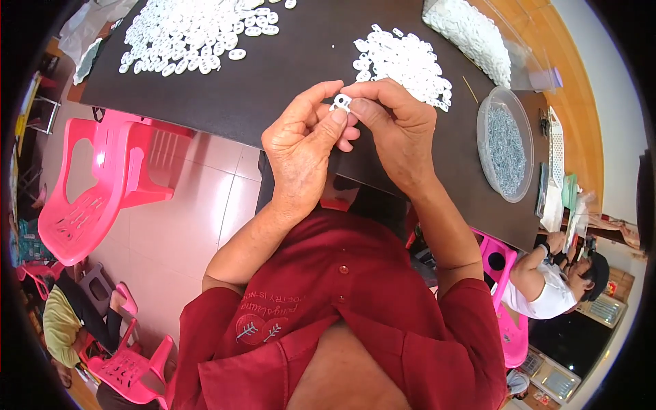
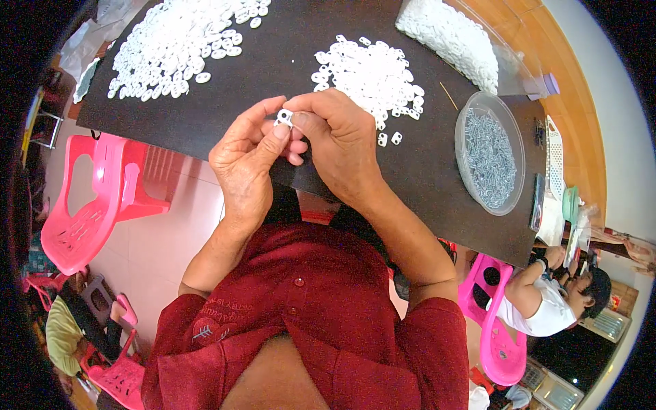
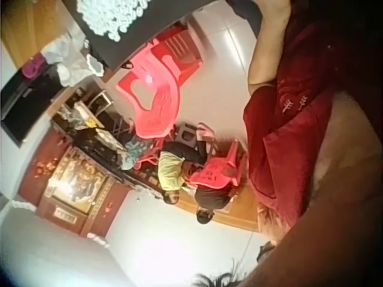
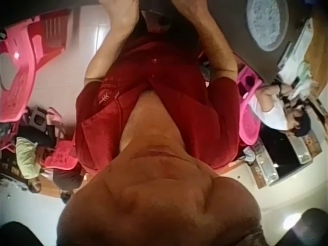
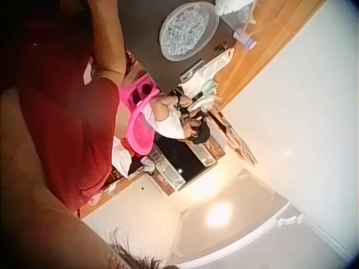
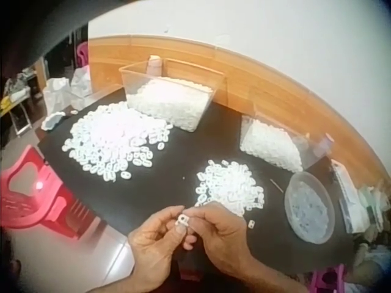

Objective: Manually assembling small white plastic components by inserting grey pins into pre-drilled holes.

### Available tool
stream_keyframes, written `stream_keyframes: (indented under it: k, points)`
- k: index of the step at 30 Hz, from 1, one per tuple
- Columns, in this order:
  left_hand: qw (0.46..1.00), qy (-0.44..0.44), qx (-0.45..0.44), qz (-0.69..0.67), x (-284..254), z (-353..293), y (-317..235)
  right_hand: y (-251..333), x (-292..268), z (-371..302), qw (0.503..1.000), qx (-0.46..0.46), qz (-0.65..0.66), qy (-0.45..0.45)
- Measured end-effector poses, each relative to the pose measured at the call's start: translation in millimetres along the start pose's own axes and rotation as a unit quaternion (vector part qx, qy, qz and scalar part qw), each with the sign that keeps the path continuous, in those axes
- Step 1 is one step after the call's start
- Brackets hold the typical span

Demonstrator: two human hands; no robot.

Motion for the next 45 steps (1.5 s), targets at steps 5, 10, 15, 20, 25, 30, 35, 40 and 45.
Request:
stream_keyframes:
  k: [5, 10, 15, 20, 25, 30, 35, 40, 45]
  points:
    - [1.0, -0.002, 0.006, 0.021, 1.2, -0.8, -0.7, 6.8, -0.8, 0.1, 0.999, 0.051, -0.018, -0.009]
    - [1.0, -0.013, -0.013, -0.004, -1.5, 1.3, -1.4, 3.4, -3.5, -0.8, 0.996, -0.027, -0.082, 0.017]
    - [0.997, -0.044, -0.047, -0.038, 1.0, 2.5, -5.0, 8.2, -1.7, -0.8, 0.977, -0.143, -0.15, 0.041]
    - [0.992, -0.04, -0.079, -0.09, 4.4, 0.2, -9.6, 7.8, 0.1, -2.8, 0.933, -0.252, -0.256, -0.014]
    - [0.998, -0.013, -0.058, -0.038, -2.5, 0.4, -4.1, 6.7, -1.3, -4.8, 0.955, -0.206, -0.213, -0.015]
    - [1.0, -0.007, -0.01, -0.02, -5.8, -0.3, -3.0, 7.4, -2.0, -6.8, 0.97, -0.169, -0.174, -0.002]
    - [1.0, -0.003, 0.013, -0.015, -5.9, -1.0, -2.6, 4.2, -0.2, -10.6, 0.984, -0.132, -0.117, -0.008]
    - [0.998, -0.025, 0.051, 0.005, -4.9, -4.6, -2.1, -1.0, 4.2, -16.0, 0.994, -0.1, -0.053, -0.011]
    - [0.997, -0.032, 0.069, -0.005, -3.0, -5.2, -0.9, 1.1, 7.4, -17.6, 0.994, -0.097, -0.044, -0.003]
Point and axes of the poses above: each hand's wrist, its own z-axis towards the middle knuckle, its own x-axis out of the palm, y = z × x, the point moved 3 cm from there along z, towards the middle knuckle, and after that the axes turned 3 degrees about -x, right-handed, at the moved point
